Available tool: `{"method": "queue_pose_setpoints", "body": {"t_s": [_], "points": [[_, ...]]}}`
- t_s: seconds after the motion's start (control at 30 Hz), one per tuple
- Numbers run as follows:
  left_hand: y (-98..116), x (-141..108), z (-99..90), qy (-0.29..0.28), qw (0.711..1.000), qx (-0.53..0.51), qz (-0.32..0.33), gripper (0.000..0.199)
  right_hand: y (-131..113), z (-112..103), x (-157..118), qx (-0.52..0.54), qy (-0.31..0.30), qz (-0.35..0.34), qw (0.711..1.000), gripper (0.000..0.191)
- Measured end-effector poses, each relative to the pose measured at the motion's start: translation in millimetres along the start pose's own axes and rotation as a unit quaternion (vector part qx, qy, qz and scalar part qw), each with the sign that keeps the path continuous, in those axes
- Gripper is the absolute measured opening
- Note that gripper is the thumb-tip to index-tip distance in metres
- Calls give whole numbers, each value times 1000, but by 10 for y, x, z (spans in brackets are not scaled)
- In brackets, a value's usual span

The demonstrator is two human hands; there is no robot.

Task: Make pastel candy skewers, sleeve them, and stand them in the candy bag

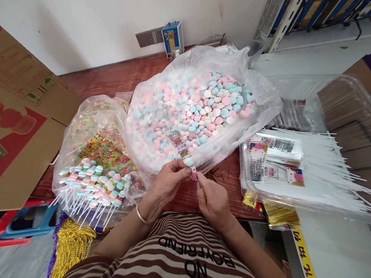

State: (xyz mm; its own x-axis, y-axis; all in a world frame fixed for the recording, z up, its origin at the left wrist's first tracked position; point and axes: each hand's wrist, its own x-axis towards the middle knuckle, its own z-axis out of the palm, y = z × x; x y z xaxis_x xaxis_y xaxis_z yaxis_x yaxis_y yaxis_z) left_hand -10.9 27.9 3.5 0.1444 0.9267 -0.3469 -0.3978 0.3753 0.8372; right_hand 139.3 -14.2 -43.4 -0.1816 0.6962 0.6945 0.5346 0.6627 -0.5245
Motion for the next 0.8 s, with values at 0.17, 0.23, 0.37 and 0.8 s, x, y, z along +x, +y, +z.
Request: {"method": "queue_pose_setpoints", "body": {"t_s": [0.17,0.23,0.37,0.8], "points": [[-84,51,21,-16,998,-61,-30,43,-44,36,-20,359,-71,282,887,37],[-100,62,9,0,999,-39,-1,38,-39,43,5,435,-86,339,829,39],[-150,76,-26,46,993,36,100,27,-40,24,107,328,-46,350,877,33],[-231,-86,-189,-89,988,116,-48,41,-113,264,35,678,-43,446,582,42]]}}
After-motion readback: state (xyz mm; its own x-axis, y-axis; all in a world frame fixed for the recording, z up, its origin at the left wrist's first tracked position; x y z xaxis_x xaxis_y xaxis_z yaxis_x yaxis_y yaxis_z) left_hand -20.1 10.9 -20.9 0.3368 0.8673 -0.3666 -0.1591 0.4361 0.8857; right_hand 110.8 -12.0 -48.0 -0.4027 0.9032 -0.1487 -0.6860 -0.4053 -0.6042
